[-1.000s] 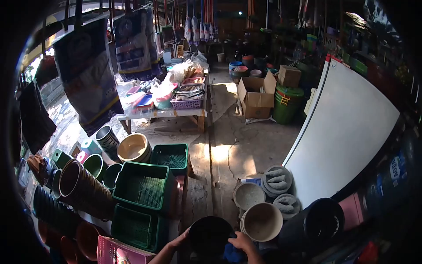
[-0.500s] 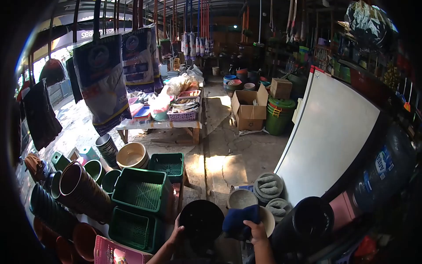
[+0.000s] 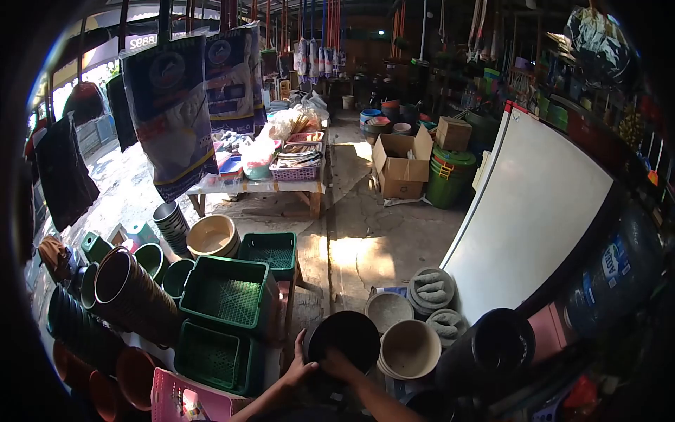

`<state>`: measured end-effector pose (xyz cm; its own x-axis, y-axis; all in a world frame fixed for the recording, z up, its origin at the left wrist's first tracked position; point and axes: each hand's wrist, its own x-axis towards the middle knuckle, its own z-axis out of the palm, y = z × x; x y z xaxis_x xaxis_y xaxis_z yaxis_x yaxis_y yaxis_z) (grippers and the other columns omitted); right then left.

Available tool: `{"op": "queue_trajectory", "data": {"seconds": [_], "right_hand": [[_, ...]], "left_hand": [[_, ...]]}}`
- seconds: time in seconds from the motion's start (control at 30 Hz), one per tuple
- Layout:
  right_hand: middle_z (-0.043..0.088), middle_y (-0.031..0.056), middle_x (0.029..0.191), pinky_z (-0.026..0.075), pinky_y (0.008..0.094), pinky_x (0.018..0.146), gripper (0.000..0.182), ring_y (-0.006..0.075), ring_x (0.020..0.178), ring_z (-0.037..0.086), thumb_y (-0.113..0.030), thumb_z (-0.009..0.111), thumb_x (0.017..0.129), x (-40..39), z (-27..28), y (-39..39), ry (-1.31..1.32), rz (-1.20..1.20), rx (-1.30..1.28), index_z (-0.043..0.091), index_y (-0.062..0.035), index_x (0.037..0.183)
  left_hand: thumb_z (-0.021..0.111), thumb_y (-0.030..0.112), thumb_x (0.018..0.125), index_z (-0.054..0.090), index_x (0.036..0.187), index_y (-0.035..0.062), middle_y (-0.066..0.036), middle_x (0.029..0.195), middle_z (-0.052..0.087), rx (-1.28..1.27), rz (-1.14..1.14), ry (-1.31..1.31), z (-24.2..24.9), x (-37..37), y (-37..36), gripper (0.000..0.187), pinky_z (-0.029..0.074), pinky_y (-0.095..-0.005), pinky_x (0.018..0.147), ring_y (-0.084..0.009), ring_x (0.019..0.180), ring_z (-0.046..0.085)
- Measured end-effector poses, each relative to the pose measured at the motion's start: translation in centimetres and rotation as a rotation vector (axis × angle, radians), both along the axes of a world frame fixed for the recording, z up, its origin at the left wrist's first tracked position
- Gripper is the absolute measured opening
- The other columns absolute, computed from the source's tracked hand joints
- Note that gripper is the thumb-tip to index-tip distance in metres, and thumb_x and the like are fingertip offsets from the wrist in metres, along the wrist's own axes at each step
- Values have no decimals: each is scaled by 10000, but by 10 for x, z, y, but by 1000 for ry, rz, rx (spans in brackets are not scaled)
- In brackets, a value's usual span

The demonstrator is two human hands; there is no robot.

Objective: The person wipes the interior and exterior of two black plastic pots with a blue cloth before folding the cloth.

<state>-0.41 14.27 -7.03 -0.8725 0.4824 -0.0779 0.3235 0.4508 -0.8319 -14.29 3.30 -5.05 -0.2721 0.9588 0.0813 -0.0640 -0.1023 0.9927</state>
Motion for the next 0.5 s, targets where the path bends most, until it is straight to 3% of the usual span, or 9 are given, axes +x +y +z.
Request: {"op": "queue_trajectory", "data": {"seconds": [0.03,0.1,0.2,0.23,0.3,0.43,0.5], "right_hand": [[506,266,1358,389,396,1064,566,373,1284,483,-169,586,840,-2,1,-1,-3,4,1,466,-1,1367],[618,305,1127,469,499,917,432,425,1053,611,-248,573,819,-5,10,0,-29,127,-37,611,61,1118],[649,281,1058,470,493,920,429,422,1002,629,-267,564,823,3,-12,12,-242,343,32,626,51,1105],[649,281,1058,470,493,920,429,422,1002,629,-267,564,823,3,28,7,-239,341,29,626,51,1105],[660,263,1026,479,485,911,418,427,985,633,-279,561,828,6,101,5,-693,343,365,640,28,1101],[655,266,1058,474,470,937,394,428,1012,628,-269,556,835,9,63,16,-579,143,564,654,12,1093],[629,262,1150,447,469,985,427,423,1084,600,-258,558,835,1,39,26,-164,208,303,621,4,1166]], "left_hand": [[727,670,660,5,1542,118,-247,1546,89,-11,-2,120,-5,-5,-1,1267,115,-502,1173,-394,1444,98],[721,684,656,20,1543,122,-246,1543,101,-15,10,109,-8,-16,-1,1263,124,-505,1170,-397,1438,114],[712,710,645,43,1544,127,-256,1520,142,-50,51,165,14,-25,-5,1263,141,-513,1163,-408,1425,146],[717,704,640,45,1545,133,-263,1511,151,-78,37,160,16,-27,-4,1264,143,-516,1162,-414,1421,153],[726,692,633,47,1548,163,-275,1489,167,-121,-16,186,12,-30,0,1257,149,-522,1159,-426,1410,174],[710,691,640,48,1551,183,-273,1492,155,-76,42,198,26,-9,6,1235,160,-531,1151,-428,1411,177],[708,690,639,58,1551,187,-275,1488,161,-59,30,126,13,-4,14,1227,165,-531,1150,-432,1408,183]]}}
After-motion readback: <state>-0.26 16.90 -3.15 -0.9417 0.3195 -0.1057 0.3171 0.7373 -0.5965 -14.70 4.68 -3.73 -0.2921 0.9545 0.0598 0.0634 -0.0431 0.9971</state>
